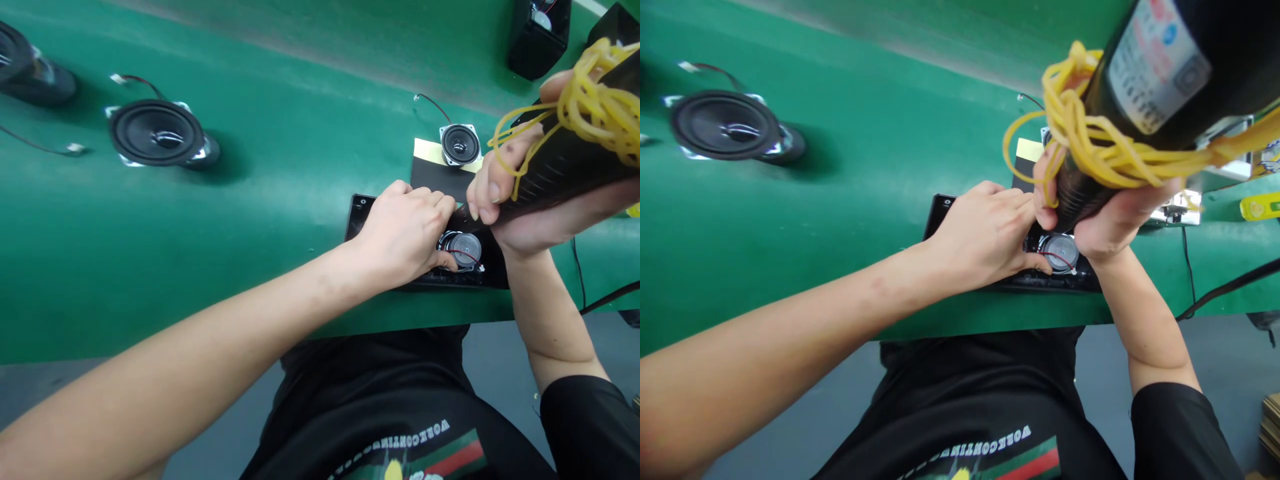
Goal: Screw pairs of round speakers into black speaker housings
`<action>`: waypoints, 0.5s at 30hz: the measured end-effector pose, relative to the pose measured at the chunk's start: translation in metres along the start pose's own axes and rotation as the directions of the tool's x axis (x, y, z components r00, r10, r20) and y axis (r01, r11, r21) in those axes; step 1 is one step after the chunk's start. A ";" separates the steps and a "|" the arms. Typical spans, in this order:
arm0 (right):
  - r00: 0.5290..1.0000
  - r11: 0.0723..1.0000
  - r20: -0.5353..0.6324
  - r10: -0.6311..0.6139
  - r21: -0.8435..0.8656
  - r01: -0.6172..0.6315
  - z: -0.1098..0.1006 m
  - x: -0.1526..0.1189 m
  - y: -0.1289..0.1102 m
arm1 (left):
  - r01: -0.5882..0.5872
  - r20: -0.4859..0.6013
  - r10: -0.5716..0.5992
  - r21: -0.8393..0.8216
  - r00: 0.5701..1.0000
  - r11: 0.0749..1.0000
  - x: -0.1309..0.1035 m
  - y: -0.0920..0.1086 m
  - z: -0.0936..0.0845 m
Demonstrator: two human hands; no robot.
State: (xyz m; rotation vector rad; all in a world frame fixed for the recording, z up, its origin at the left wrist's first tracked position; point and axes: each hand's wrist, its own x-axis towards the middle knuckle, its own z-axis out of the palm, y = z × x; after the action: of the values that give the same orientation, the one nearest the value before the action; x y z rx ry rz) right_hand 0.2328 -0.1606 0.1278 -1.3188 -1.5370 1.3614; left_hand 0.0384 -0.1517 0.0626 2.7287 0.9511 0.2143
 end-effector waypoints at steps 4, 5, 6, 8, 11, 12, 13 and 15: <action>0.996 0.995 -0.044 -0.076 0.058 0.078 0.025 0.005 0.017 | 0.018 0.046 -0.018 0.009 0.999 1.000 0.002 -0.001 -0.001; 0.985 0.986 -0.106 -0.136 0.085 0.145 0.031 0.007 0.021 | 0.023 0.058 -0.023 0.002 0.998 1.000 0.002 -0.001 -0.001; 0.960 0.967 -0.195 -0.202 0.117 0.227 0.036 0.008 0.024 | 0.025 0.062 -0.025 -0.009 0.998 1.000 0.002 -0.001 -0.001; 0.894 0.913 -0.340 -0.293 0.178 0.367 0.043 0.011 0.030 | 0.019 0.054 -0.017 -0.036 0.998 0.999 0.002 -0.002 -0.001; 0.881 0.852 -0.340 -0.328 0.297 0.431 0.044 0.015 0.038 | 0.014 0.037 -0.012 -0.052 0.999 0.999 0.001 -0.003 0.001; 0.891 0.829 -0.301 -0.341 0.351 0.436 0.041 0.015 0.041 | 0.015 0.034 -0.013 -0.050 0.999 0.999 0.000 -0.003 0.001; 0.900 0.799 -0.248 -0.359 0.416 0.433 0.039 0.015 0.043 | 0.014 0.032 -0.013 -0.049 0.999 0.999 0.000 -0.003 0.002; 0.923 0.762 -0.083 -0.377 0.539 0.359 0.033 0.014 0.048 | 0.010 0.023 -0.009 -0.045 1.000 0.999 -0.001 -0.004 0.003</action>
State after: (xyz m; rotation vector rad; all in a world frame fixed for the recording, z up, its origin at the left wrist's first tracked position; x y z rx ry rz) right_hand 0.2095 -0.1592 0.0727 -0.6006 -1.2051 1.4140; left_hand 0.0360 -0.1501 0.0588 2.6795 0.9420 0.1993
